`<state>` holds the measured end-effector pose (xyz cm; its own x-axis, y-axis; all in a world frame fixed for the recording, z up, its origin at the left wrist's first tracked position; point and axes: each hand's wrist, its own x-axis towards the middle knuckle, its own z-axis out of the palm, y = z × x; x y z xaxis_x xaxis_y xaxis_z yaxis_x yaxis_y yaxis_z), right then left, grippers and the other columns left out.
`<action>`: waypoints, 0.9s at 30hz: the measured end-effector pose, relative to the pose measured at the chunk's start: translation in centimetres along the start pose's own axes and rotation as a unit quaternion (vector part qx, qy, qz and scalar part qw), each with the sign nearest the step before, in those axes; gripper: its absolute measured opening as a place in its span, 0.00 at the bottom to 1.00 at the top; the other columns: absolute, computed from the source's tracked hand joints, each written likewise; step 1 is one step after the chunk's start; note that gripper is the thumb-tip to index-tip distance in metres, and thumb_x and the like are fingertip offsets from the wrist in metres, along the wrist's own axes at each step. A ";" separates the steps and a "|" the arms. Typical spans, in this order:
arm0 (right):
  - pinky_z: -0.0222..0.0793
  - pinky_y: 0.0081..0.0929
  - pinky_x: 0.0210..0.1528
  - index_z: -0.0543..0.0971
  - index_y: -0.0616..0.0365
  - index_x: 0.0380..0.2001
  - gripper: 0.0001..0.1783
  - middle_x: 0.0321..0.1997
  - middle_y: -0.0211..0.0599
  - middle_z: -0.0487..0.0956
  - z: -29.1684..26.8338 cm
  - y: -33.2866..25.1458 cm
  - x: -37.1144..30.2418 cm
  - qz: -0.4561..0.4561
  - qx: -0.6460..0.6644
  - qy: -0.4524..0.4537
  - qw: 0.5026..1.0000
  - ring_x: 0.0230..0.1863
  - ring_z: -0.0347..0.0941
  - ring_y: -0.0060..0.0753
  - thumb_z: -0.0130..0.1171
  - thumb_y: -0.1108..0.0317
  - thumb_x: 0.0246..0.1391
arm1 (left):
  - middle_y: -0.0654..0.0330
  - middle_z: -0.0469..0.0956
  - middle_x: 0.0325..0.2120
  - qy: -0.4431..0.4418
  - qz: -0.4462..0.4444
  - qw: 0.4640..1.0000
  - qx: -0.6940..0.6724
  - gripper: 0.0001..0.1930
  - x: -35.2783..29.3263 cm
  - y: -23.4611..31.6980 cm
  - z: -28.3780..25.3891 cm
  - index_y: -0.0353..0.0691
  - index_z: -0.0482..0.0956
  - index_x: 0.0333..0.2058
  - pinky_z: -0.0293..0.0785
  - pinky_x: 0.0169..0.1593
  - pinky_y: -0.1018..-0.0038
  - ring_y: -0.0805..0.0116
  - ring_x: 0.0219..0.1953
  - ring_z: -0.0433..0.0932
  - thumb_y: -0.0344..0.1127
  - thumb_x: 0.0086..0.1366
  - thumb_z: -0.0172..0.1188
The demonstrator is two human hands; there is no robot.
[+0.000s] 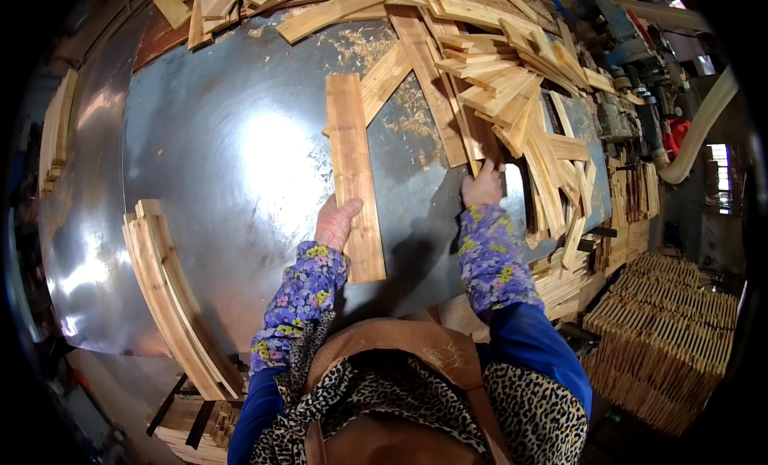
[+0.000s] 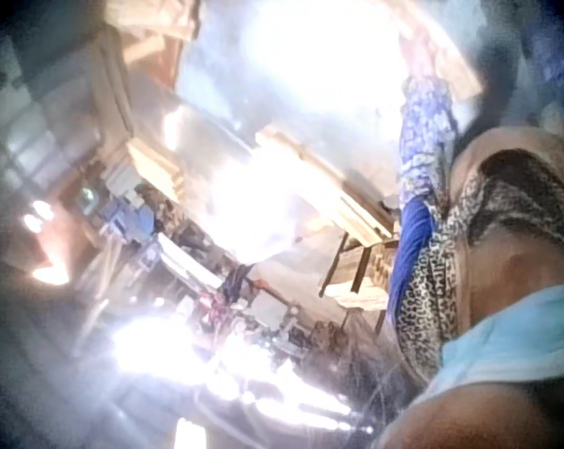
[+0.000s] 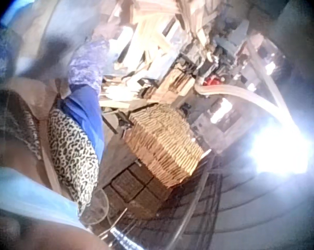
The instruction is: The person sorts wooden planks on a metal table, picking them up one by one and stacking them into neat piles. The person occasionally moves stacks to different locations on the table to organize the workspace.
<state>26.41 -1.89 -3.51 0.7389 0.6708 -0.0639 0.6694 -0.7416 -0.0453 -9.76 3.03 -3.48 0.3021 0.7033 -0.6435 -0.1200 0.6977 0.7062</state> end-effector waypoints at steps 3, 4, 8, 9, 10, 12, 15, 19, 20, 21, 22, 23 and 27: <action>0.80 0.59 0.51 0.56 0.54 0.78 0.46 0.43 0.64 0.86 -4.2 0.1 1.0 -0.036 0.026 -0.097 0.994 0.46 0.85 0.68 0.64 0.57 0.62 | 0.54 0.85 0.48 -0.013 0.006 1.000 -0.004 0.28 -1.9 0.5 -0.7 0.31 0.75 0.65 0.84 0.52 0.63 0.63 0.46 0.85 0.38 0.71 0.66; 0.79 0.59 0.51 0.57 0.53 0.78 0.46 0.44 0.69 0.85 -6.6 -2.1 -1.6 -0.030 0.071 -0.090 0.993 0.49 0.84 0.70 0.64 0.57 0.61 | 0.55 0.85 0.48 -0.016 0.009 1.000 -0.017 0.27 -2.3 0.4 -1.0 0.31 0.75 0.65 0.84 0.52 0.64 0.63 0.47 0.85 0.38 0.71 0.66; 0.79 0.59 0.53 0.57 0.46 0.79 0.48 0.45 0.64 0.86 -5.3 -2.6 -11.7 -0.099 0.178 -0.141 0.969 0.49 0.83 0.70 0.65 0.49 0.62 | 0.55 0.85 0.48 -0.006 0.021 0.999 -0.043 0.26 -3.7 -1.5 -1.9 0.31 0.78 0.63 0.82 0.53 0.66 0.64 0.48 0.85 0.41 0.73 0.64; 0.79 0.58 0.53 0.58 0.47 0.78 0.47 0.46 0.62 0.87 -6.1 -4.4 -15.7 -0.110 0.160 -0.135 0.972 0.49 0.83 0.69 0.65 0.48 0.61 | 0.54 0.86 0.48 0.003 0.036 0.999 -0.019 0.26 -4.4 -1.9 -2.5 0.30 0.78 0.62 0.82 0.53 0.66 0.64 0.48 0.85 0.42 0.73 0.64; 0.79 0.58 0.52 0.57 0.47 0.78 0.48 0.46 0.61 0.87 -6.4 -5.9 -17.9 -0.117 0.147 -0.180 0.966 0.49 0.83 0.69 0.66 0.49 0.61 | 0.54 0.86 0.48 0.016 0.050 0.999 0.005 0.26 -5.1 -2.0 -2.7 0.30 0.79 0.61 0.82 0.53 0.66 0.64 0.48 0.85 0.43 0.73 0.64; 0.80 0.58 0.52 0.57 0.47 0.79 0.48 0.47 0.58 0.87 -6.0 -7.6 -22.4 -0.125 0.119 -0.275 0.946 0.49 0.83 0.69 0.67 0.51 0.60 | 0.51 0.86 0.49 0.075 0.068 0.985 0.139 0.26 -7.2 -1.4 -3.7 0.30 0.81 0.59 0.81 0.54 0.66 0.62 0.48 0.85 0.45 0.72 0.65; 0.79 0.57 0.54 0.54 0.51 0.79 0.52 0.51 0.58 0.85 -2.3 -7.1 -25.1 -0.210 0.217 -0.250 0.920 0.51 0.83 0.67 0.69 0.54 0.58 | 0.47 0.87 0.43 0.210 0.063 0.928 0.300 0.24 -11.2 -0.9 -8.5 0.30 0.83 0.55 0.80 0.56 0.60 0.53 0.48 0.85 0.44 0.69 0.67; 0.75 0.54 0.63 0.58 0.56 0.78 0.50 0.61 0.65 0.79 -0.6 -9.8 -25.6 -0.273 0.386 -0.222 0.853 0.60 0.78 0.67 0.70 0.58 0.57 | 0.44 0.84 0.49 0.351 0.062 0.779 0.516 0.20 -19.9 -0.1 -17.1 0.36 0.85 0.51 0.77 0.60 0.55 0.46 0.53 0.82 0.45 0.68 0.68; 0.74 0.52 0.65 0.59 0.56 0.77 0.48 0.62 0.66 0.78 -0.8 -11.1 -24.8 -0.214 0.375 -0.282 0.857 0.62 0.77 0.66 0.69 0.60 0.58 | 0.43 0.81 0.53 0.386 0.033 0.672 0.631 0.21 -22.7 0.1 -19.2 0.38 0.84 0.51 0.75 0.63 0.54 0.45 0.56 0.79 0.45 0.66 0.70; 0.73 0.50 0.67 0.61 0.57 0.77 0.46 0.64 0.67 0.76 -1.0 -12.2 -23.9 -0.152 0.357 -0.332 0.860 0.64 0.76 0.65 0.69 0.61 0.58 | 0.42 0.78 0.58 0.406 0.012 0.551 0.729 0.22 -24.7 0.2 -21.6 0.39 0.84 0.52 0.72 0.66 0.52 0.45 0.60 0.77 0.46 0.65 0.72; 0.74 0.49 0.65 0.61 0.57 0.77 0.46 0.63 0.66 0.77 -1.3 -13.4 -22.8 -0.133 0.363 -0.339 0.858 0.63 0.77 0.63 0.68 0.62 0.59 | 0.42 0.75 0.60 0.446 0.027 0.468 0.762 0.26 -26.6 -1.5 -26.2 0.40 0.82 0.55 0.70 0.67 0.50 0.44 0.62 0.74 0.47 0.63 0.74; 0.75 0.48 0.64 0.61 0.57 0.77 0.45 0.61 0.65 0.78 -1.6 -14.6 -21.6 -0.117 0.364 -0.342 0.859 0.61 0.78 0.61 0.67 0.63 0.60 | 0.42 0.72 0.63 0.482 0.043 0.385 0.786 0.30 -27.9 -3.7 -29.7 0.41 0.80 0.58 0.68 0.69 0.49 0.43 0.64 0.72 0.48 0.61 0.76; 0.79 0.42 0.58 0.62 0.60 0.76 0.42 0.56 0.57 0.82 -2.0 -16.6 -21.5 -0.051 0.390 -0.330 0.858 0.55 0.82 0.51 0.64 0.67 0.60 | 0.42 0.72 0.62 0.448 -0.026 0.721 0.528 0.37 -25.2 -1.5 -26.1 0.38 0.73 0.66 0.71 0.67 0.47 0.47 0.62 0.74 0.48 0.63 0.74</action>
<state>-0.43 -3.96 0.63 0.3022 0.7721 -0.5590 0.2828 -0.6327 -0.7210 -41.90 -12.18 4.02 -0.5084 0.8159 -0.2752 0.7992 0.5661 0.2020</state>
